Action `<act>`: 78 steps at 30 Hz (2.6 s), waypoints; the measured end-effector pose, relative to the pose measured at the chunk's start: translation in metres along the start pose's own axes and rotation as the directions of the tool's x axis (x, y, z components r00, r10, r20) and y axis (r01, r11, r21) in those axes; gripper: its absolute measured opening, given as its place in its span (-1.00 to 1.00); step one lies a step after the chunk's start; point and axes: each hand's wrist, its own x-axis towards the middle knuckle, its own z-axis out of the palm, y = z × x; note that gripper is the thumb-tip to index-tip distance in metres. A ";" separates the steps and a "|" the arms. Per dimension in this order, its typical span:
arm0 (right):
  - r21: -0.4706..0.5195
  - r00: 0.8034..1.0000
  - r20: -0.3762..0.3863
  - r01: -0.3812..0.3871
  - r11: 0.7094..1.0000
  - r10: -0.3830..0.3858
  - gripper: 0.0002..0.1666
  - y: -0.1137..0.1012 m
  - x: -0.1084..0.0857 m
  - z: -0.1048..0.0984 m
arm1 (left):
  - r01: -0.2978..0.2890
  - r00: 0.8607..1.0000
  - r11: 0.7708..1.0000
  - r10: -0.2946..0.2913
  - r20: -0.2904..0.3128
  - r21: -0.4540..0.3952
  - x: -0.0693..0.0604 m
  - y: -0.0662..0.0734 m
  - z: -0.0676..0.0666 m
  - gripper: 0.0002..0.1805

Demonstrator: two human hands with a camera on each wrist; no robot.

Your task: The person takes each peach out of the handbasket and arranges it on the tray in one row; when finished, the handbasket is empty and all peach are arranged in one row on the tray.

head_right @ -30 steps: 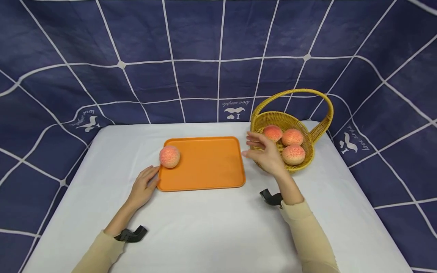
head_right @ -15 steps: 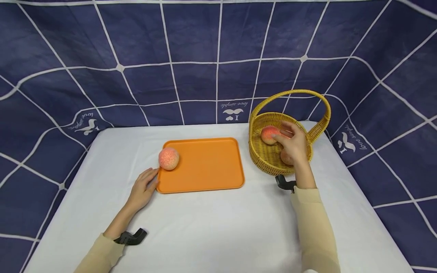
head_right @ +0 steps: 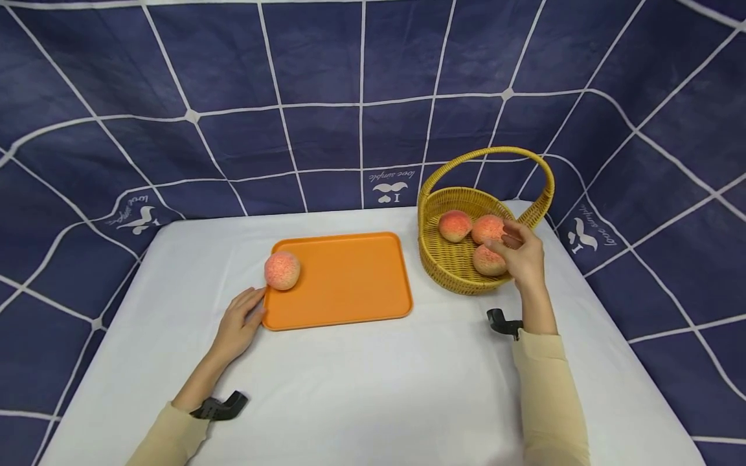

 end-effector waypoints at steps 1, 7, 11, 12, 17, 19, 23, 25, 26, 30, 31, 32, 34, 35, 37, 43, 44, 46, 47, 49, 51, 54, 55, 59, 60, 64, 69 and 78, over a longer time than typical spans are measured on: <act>0.009 1.000 0.007 -0.009 1.000 0.009 -0.21 0.002 0.000 0.000 | 0.002 1.000 1.000 -0.002 0.000 -0.002 0.000 0.000 0.000 -0.50; 0.028 0.999 0.035 -0.041 0.999 0.040 -0.18 0.008 0.004 0.005 | 0.004 1.000 1.000 -0.004 -0.004 -0.010 -0.002 -0.001 0.000 -0.50; 0.037 0.996 0.051 -0.077 0.996 0.075 -0.18 0.011 0.007 0.010 | 0.003 1.000 1.000 -0.003 -0.005 -0.009 -0.002 -0.001 0.000 -0.50; 0.040 0.995 0.059 -0.084 0.996 0.081 -0.18 0.011 0.007 0.011 | 0.003 1.000 1.000 -0.003 -0.004 -0.007 -0.002 -0.001 0.000 -0.50; 0.031 0.990 0.107 -0.092 0.995 0.088 -0.14 0.013 0.011 0.015 | 0.004 1.000 1.000 -0.004 -0.004 -0.005 -0.001 0.000 -0.001 -0.50; 0.012 0.989 0.121 -0.091 0.996 0.089 -0.13 0.013 0.012 0.015 | 0.002 1.000 1.000 -0.002 -0.005 -0.006 -0.001 0.000 -0.001 -0.50; -0.059 0.982 0.168 -0.080 0.995 0.089 -0.12 0.013 0.014 0.016 | -0.008 1.000 1.000 0.008 -0.011 -0.009 -0.001 0.000 0.000 -0.50; -0.098 0.974 0.206 -0.074 0.992 0.093 -0.12 0.014 0.016 0.016 | -0.012 1.000 1.000 0.012 -0.014 -0.009 0.000 -0.001 0.000 -0.50; -0.118 0.969 0.229 -0.071 0.990 0.096 -0.12 0.014 0.017 0.016 | -0.010 1.000 1.000 0.010 -0.014 -0.010 0.000 -0.001 0.000 -0.50; -0.162 0.943 0.309 -0.072 0.984 0.120 -0.10 0.013 0.021 0.019 | -0.005 1.000 1.000 0.005 -0.011 -0.013 -0.001 -0.001 0.000 -0.50; -0.167 0.937 0.326 -0.071 0.983 0.123 -0.08 0.013 0.022 0.020 | -0.002 1.000 1.000 0.002 -0.008 -0.016 -0.001 -0.001 0.000 -0.50; -0.160 0.930 0.343 -0.080 0.984 0.132 -0.07 0.013 0.023 0.021 | -0.004 1.000 1.000 0.004 -0.009 -0.016 -0.001 -0.001 0.000 -0.50; -0.144 0.921 0.363 -0.096 0.985 0.143 -0.06 0.012 0.024 0.022 | -0.009 1.000 1.000 0.009 -0.010 -0.018 -0.001 -0.001 0.000 -0.50; -0.141 0.919 0.367 -0.100 0.985 0.145 -0.05 0.012 0.024 0.023 | -0.010 1.000 1.000 0.010 -0.009 -0.020 -0.001 0.000 -0.001 -0.50; -0.136 0.917 0.369 -0.108 0.985 0.151 -0.04 0.012 0.025 0.024 | -0.010 1.000 1.000 0.010 -0.009 -0.019 -0.001 0.000 -0.001 -0.50; -0.152 0.938 0.330 -0.061 0.986 0.109 -0.08 0.012 0.024 0.027 | -0.007 1.000 1.000 0.006 -0.015 -0.018 -0.001 0.000 -0.001 -0.50; -0.144 0.941 0.322 -0.058 0.988 0.102 -0.10 0.012 0.024 0.027 | -0.005 1.000 1.000 0.005 -0.014 -0.019 -0.001 0.000 -0.001 -0.50; -0.138 0.949 0.304 -0.045 0.989 0.086 -0.12 0.012 0.023 0.027 | 0.000 1.000 1.000 0.000 -0.008 -0.022 -0.001 0.000 0.000 -0.50; -0.123 0.951 0.297 -0.050 0.991 0.085 -0.12 0.011 0.022 0.027 | 0.002 1.000 1.000 -0.002 -0.005 -0.025 -0.001 0.001 0.000 -0.49; -0.077 0.956 0.283 -0.063 0.995 0.082 -0.12 0.010 0.021 0.026 | 0.003 1.000 1.000 -0.003 -0.004 -0.027 -0.001 0.001 0.000 -0.49; -0.015 0.957 0.278 -0.080 0.997 0.081 -0.11 0.008 0.018 0.024 | 0.001 1.000 1.000 -0.001 -0.007 -0.027 -0.001 0.001 -0.001 -0.49; 0.052 0.961 0.269 -0.081 0.995 0.064 -0.14 0.001 0.012 0.020 | -0.005 1.000 1.000 0.005 -0.011 -0.027 -0.001 0.002 -0.001 -0.49; 0.050 0.964 0.261 -0.066 0.997 0.050 -0.15 -0.002 0.010 0.018 | -0.007 1.000 1.000 0.007 -0.013 -0.026 -0.001 0.002 -0.001 -0.50; 0.017 0.971 0.237 0.013 1.000 -0.017 -0.16 -0.016 -0.001 0.013 | -0.012 1.000 1.000 0.011 -0.014 -0.022 -0.001 0.002 -0.002 -0.49; 0.008 0.972 0.233 0.034 0.999 -0.035 -0.16 -0.019 -0.003 0.012 | -0.012 1.000 1.000 0.012 -0.012 -0.022 -0.001 0.002 -0.002 -0.49; 0.049 0.962 0.255 0.092 0.995 -0.101 -0.17 -0.034 -0.014 0.016 | -0.008 1.000 1.000 0.008 -0.005 -0.024 -0.002 0.002 -0.002 -0.49; 0.109 0.940 0.298 0.141 0.984 -0.167 -0.21 -0.052 -0.023 0.034 | 0.004 1.000 1.000 -0.004 0.001 -0.025 -0.002 0.003 -0.002 -0.49; 0.245 0.882 0.445 0.048 0.968 -0.156 -0.21 -0.070 -0.024 0.104 | -0.004 1.000 1.000 0.004 -0.003 -0.016 -0.002 0.000 -0.001 -0.49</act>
